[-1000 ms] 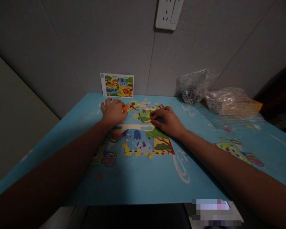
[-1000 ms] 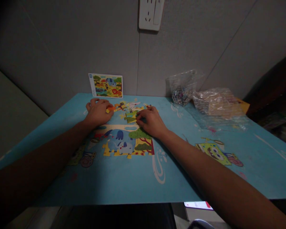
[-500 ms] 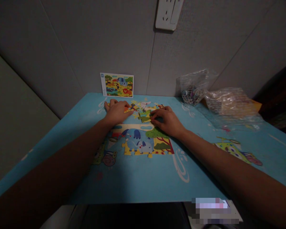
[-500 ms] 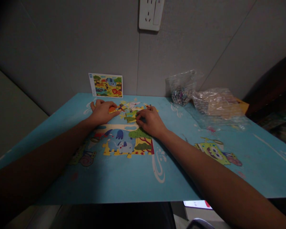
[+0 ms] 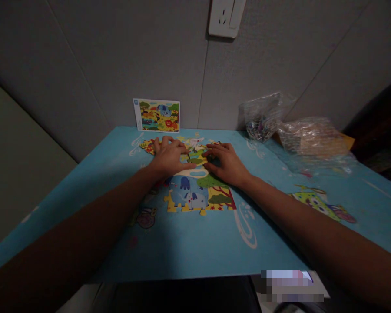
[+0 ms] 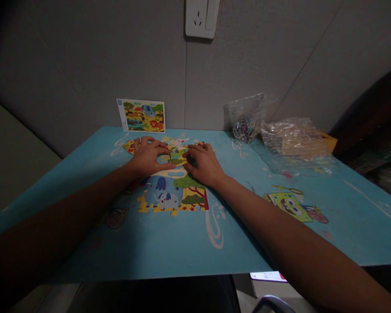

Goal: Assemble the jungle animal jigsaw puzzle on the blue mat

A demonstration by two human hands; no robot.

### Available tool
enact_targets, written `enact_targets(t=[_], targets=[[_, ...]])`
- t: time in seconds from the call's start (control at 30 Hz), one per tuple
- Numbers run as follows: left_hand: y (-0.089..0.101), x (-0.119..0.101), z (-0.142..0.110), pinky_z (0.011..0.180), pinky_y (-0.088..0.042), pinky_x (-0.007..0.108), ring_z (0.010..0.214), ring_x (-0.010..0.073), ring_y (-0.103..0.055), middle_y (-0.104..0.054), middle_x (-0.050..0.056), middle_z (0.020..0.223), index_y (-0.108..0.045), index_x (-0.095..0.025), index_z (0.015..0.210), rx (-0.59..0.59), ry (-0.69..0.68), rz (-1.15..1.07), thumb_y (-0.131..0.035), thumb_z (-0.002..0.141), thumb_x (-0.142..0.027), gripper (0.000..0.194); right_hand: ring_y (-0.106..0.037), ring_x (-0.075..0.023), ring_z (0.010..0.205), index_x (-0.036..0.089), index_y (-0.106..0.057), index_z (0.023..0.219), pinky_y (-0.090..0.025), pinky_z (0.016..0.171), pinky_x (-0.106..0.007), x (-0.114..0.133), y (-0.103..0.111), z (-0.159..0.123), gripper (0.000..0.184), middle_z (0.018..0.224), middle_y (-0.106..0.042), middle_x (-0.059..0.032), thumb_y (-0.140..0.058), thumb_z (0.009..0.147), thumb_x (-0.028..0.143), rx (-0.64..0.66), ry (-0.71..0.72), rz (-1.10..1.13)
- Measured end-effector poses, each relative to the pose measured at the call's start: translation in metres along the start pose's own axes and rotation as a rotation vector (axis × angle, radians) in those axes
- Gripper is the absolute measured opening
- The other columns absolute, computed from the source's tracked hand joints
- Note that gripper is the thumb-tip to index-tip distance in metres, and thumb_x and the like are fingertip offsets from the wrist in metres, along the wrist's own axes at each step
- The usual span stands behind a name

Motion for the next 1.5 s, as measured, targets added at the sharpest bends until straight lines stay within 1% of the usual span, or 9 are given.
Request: enact_targets(t=[0.17, 0.33, 0.5, 0.67, 0.83, 1.1, 1.3, 1.4, 1.5], targets=[[0.005, 0.005, 0.001, 0.114, -0.013, 0.068, 0.127, 0.0415, -0.041, -0.068, 0.011, 0.123, -0.076, -0.023, 0.104, -0.065, 0.0, 0.009, -0.079, 0.071, -0.059, 0.049, -0.055, -0.0356, 0.12, 0.019, -0.063, 0.122, -0.043, 0.104, -0.053, -0.003, -0.002, -0.002, 0.043, 0.122, -0.069, -0.0139, -0.071, 0.082, 0.031, 0.013, -0.094, 0.006], [0.016, 0.02, -0.001, 0.116, -0.001, 0.071, 0.133, 0.0461, -0.036, -0.064, 0.014, 0.126, -0.077, -0.021, 0.1, -0.137, 0.067, 0.125, -0.078, 0.07, -0.052, 0.043, -0.056, -0.0359, 0.112, 0.018, -0.06, 0.125, -0.046, 0.1, -0.054, -0.002, 0.001, -0.001, 0.048, 0.123, -0.067, -0.0148, -0.072, 0.081, 0.032, 0.012, -0.107, 0.011], [0.018, 0.025, -0.004, 0.115, -0.008, 0.072, 0.135, 0.0479, -0.034, -0.06, 0.016, 0.132, -0.078, -0.021, 0.108, -0.113, 0.187, 0.17, -0.073, 0.074, -0.055, 0.047, -0.055, -0.035, 0.114, 0.019, -0.058, 0.126, -0.048, 0.097, -0.051, -0.002, 0.002, -0.001, 0.054, 0.121, -0.067, -0.0136, -0.075, 0.076, 0.03, 0.006, -0.178, 0.084], [0.018, 0.007, -0.009, 0.118, -0.02, 0.057, 0.137, 0.0361, -0.035, -0.062, 0.009, 0.139, -0.043, -0.025, 0.155, -0.07, -0.13, -0.028, -0.059, 0.088, -0.032, 0.069, -0.055, -0.032, 0.113, 0.02, -0.054, 0.129, -0.048, 0.096, -0.047, 0.002, 0.006, -0.003, 0.058, 0.122, -0.064, -0.013, -0.076, 0.076, 0.032, -0.123, -0.14, 0.176], [0.015, 0.003, -0.01, 0.12, -0.02, 0.058, 0.141, 0.0353, -0.032, -0.063, 0.006, 0.141, -0.056, -0.022, 0.146, -0.027, -0.306, -0.13, -0.058, 0.082, -0.019, 0.064, -0.055, -0.0313, 0.111, 0.021, -0.053, 0.13, -0.045, 0.097, -0.048, 0.004, 0.008, -0.002, 0.061, 0.12, -0.064, -0.0111, -0.077, 0.075, 0.033, -0.128, -0.07, 0.186], [0.007, 0.01, -0.006, 0.117, -0.037, 0.049, 0.135, 0.0306, -0.044, -0.07, 0.007, 0.124, -0.072, -0.023, 0.127, -0.072, -0.138, -0.368, -0.06, 0.083, -0.025, 0.046, -0.052, -0.0321, 0.116, 0.022, -0.053, 0.136, -0.042, 0.102, -0.05, 0.006, 0.008, -0.001, 0.064, 0.124, -0.065, -0.0107, -0.075, 0.078, 0.035, -0.103, -0.036, 0.152], [0.011, 0.009, -0.002, 0.103, -0.05, 0.042, 0.11, 0.0265, -0.064, -0.072, 0.01, 0.11, -0.081, -0.02, 0.108, -0.337, 0.237, -0.304, -0.06, 0.083, -0.027, 0.034, -0.035, -0.0418, 0.136, 0.024, -0.058, 0.139, -0.032, 0.106, -0.059, 0.003, 0.003, -0.001, 0.067, 0.15, -0.051, -0.014, -0.075, 0.08, 0.051, 0.026, -0.154, -0.123], [0.018, 0.012, -0.004, 0.088, -0.053, 0.042, 0.085, 0.0241, -0.068, -0.075, 0.007, 0.088, -0.081, -0.018, 0.108, -0.319, 0.422, -0.298, -0.053, 0.085, -0.027, 0.037, -0.034, -0.0412, 0.137, 0.027, -0.067, 0.129, -0.028, 0.106, -0.06, 0.0, 0.002, -0.002, 0.05, 0.146, -0.055, -0.0116, -0.069, 0.086, 0.051, 0.078, -0.164, -0.17], [0.019, 0.02, -0.005, 0.09, -0.049, 0.049, 0.095, 0.0303, -0.066, -0.076, 0.008, 0.091, -0.076, -0.014, 0.117, -0.244, 0.467, -0.272, -0.05, 0.086, -0.032, 0.044, -0.04, -0.0376, 0.132, 0.028, -0.072, 0.12, -0.028, 0.106, -0.057, -0.001, 0.003, -0.001, 0.036, 0.138, -0.062, -0.0083, -0.066, 0.089, 0.045, 0.083, -0.154, -0.155]])
Point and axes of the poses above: each hand's wrist, its own z-axis towards the middle knuckle, its own y-axis out of the back of the hand, x = y × z, the point moved 1 cm from there along z, towards the middle knuckle
